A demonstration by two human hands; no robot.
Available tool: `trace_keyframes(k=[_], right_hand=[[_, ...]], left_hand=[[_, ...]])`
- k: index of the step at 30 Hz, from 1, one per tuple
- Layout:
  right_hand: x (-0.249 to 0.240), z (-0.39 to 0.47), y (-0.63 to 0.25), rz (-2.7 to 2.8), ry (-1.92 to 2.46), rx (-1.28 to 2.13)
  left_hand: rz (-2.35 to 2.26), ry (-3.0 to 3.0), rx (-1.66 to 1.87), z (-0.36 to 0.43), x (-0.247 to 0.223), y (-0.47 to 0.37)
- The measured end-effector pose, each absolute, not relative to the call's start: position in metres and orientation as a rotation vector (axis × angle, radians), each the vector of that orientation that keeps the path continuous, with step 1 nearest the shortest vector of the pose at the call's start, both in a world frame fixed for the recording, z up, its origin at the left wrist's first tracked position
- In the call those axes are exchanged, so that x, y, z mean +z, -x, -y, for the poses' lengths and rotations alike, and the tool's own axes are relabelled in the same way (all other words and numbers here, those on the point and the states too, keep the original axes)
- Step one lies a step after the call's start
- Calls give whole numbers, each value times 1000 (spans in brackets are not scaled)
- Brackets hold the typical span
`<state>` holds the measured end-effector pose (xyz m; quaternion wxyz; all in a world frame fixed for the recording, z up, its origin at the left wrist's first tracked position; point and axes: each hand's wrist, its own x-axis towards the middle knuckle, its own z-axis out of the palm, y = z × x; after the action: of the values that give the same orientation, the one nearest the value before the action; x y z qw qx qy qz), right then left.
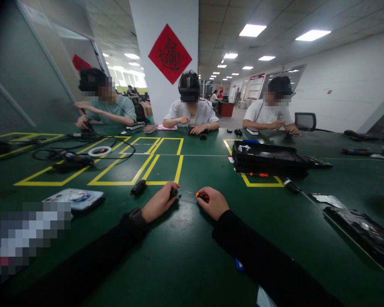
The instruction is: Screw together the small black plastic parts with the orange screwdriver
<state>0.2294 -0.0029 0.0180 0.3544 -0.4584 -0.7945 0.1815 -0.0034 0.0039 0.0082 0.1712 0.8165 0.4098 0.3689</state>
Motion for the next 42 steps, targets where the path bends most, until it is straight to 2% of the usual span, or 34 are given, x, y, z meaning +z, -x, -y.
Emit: trace_keyframes(k=[9,19,24,29,42], right_hand=[[20,7,-226,2084,1109,469],[21,9,-225,2165,1095,450],[26,13,-222,2195,1090,317],[26,14,-221,2166,1032,365],[22,12,-222,2153,1172,290]], left_hand=[[-1093,-2012,1114,-6,14,4],[-1086,-2071,1071,-8,9,5],[-1132,-2009,1101,-7,12,5],[-1133,-1981,1118,-4,16,5],[-1085,-1937,1135,-7,10,3]])
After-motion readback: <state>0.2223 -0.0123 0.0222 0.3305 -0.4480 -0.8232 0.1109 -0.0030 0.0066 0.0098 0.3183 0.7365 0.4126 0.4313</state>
